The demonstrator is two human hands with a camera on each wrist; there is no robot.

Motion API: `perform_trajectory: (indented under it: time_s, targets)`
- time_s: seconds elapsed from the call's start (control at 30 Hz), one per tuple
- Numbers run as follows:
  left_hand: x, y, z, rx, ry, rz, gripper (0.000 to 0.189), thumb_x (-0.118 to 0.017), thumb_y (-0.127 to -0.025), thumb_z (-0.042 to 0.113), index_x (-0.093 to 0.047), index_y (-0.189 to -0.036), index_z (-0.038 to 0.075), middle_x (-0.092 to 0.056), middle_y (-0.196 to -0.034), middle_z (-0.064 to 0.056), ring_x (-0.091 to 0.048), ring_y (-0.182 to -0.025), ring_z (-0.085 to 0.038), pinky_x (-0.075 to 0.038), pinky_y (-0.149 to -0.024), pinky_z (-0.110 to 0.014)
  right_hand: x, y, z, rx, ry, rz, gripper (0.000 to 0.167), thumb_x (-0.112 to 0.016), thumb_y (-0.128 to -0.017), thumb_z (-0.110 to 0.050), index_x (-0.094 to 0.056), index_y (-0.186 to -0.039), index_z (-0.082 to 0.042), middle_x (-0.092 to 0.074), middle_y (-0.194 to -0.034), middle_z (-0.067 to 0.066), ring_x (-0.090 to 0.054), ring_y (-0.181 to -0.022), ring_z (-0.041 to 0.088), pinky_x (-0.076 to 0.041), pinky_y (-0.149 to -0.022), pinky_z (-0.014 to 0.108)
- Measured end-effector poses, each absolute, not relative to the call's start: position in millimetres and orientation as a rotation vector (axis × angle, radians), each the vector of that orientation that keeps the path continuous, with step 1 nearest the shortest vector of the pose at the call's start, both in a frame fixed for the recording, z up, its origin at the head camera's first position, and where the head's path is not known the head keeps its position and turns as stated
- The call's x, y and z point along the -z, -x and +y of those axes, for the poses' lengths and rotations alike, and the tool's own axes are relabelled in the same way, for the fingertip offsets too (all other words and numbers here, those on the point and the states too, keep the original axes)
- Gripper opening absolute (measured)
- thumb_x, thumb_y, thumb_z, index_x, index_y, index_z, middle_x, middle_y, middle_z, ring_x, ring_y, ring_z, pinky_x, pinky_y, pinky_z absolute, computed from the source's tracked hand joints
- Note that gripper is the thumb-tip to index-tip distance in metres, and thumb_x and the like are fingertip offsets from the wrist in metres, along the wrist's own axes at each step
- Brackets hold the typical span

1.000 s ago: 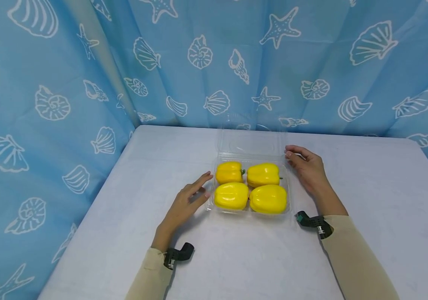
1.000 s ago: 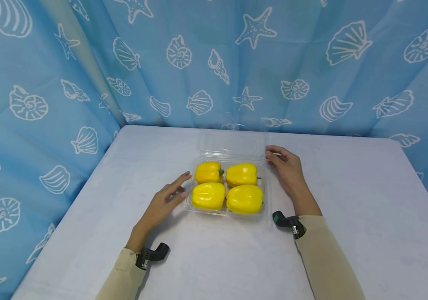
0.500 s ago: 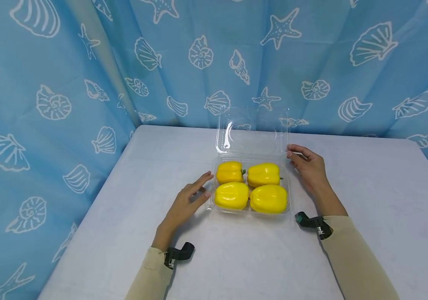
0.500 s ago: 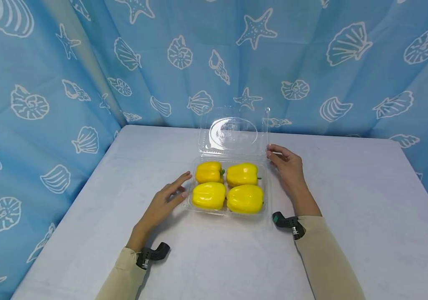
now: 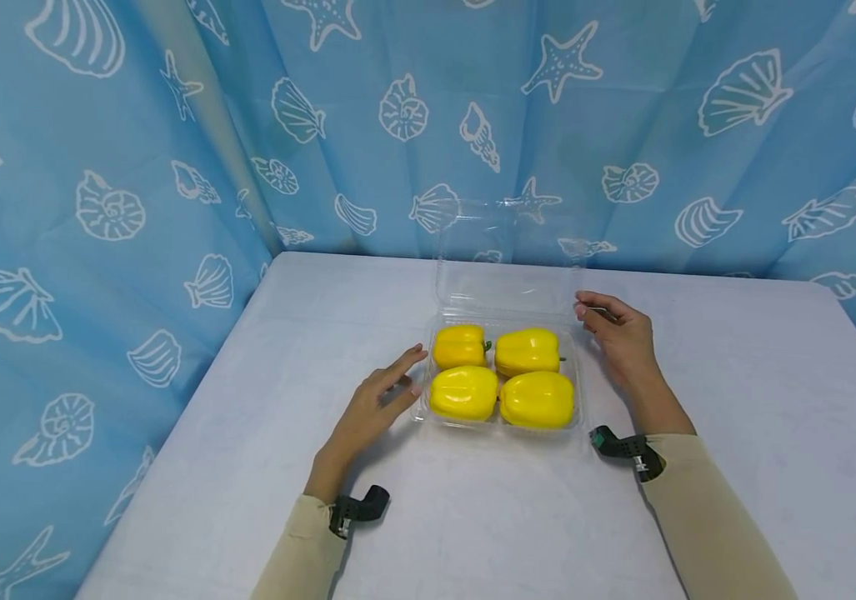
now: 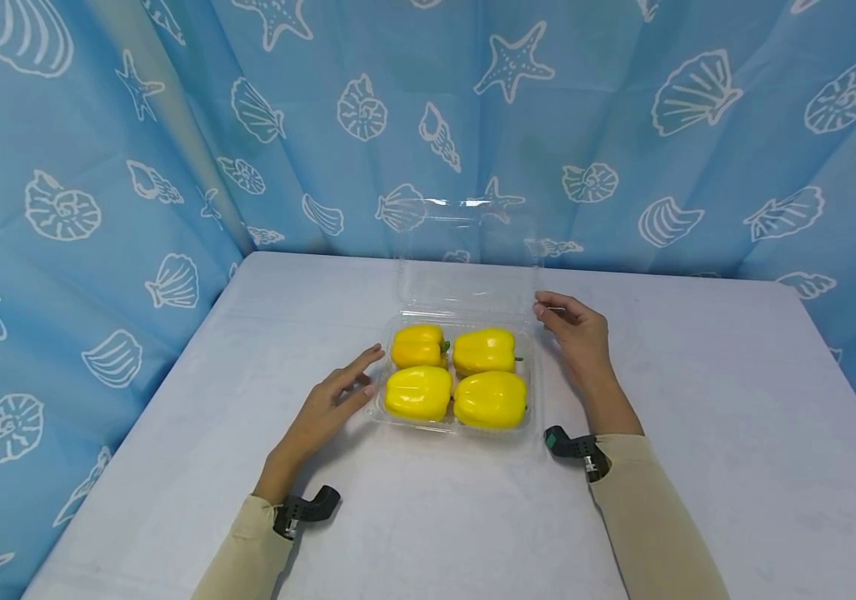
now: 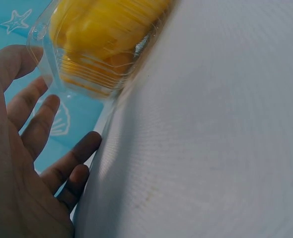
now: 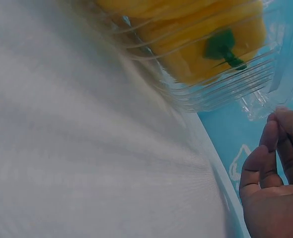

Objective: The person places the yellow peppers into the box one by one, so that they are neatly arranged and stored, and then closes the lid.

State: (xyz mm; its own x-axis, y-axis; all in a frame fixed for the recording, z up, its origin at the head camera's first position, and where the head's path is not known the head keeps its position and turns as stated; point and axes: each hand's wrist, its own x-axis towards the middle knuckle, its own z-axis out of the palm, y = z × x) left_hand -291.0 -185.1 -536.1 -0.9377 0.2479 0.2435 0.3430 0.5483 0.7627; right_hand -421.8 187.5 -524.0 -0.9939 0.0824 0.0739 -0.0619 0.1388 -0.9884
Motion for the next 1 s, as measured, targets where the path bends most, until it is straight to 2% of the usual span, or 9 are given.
perform_trajectory:
  time_s: [0.3, 0.6, 1.0]
  targets:
    - [536.3, 290.1, -184.3, 1.355, 0.501, -2.677, 0.052, -0.054, -0.102, 0.040, -0.044, -0.152, 0.034, -0.034, -0.158, 0.015, -0.058, -0.112, -0.018, -0.042, -0.102, -0.048, 523.2, 418.4, 190.3, -2.038, 0.039, -2.266, 0.051, -0.076, -0.085, -0.043, -0.069, -0.127, -0.015, -0.067, -0.122, -0.001, -0.059, -0.108, 0.014, -0.049, -0.087, 0.014]
    - [537.0, 290.8, -185.5, 1.352, 0.492, -2.684, 0.052, -0.055, -0.102, 0.039, -0.044, -0.152, 0.034, -0.035, -0.158, 0.015, -0.058, -0.113, -0.018, -0.042, -0.103, -0.049, 524.3, 416.9, 192.4, -2.094, -0.014, -2.175, 0.044, -0.080, -0.085, -0.034, -0.072, -0.121, -0.009, -0.071, -0.110, -0.003, -0.062, -0.102, 0.013, -0.051, -0.084, 0.015]
    - [538.2, 291.3, -185.4, 1.360, 0.483, -2.691, 0.051, -0.055, -0.102, 0.042, -0.043, -0.151, 0.040, -0.034, -0.158, 0.017, -0.057, -0.115, -0.017, -0.042, -0.103, -0.048, 524.3, 413.5, 197.2, -2.052, -0.022, -2.225, 0.046, -0.079, -0.084, -0.036, -0.073, -0.120, -0.008, -0.072, -0.109, -0.006, -0.064, -0.101, 0.012, -0.051, -0.085, 0.015]
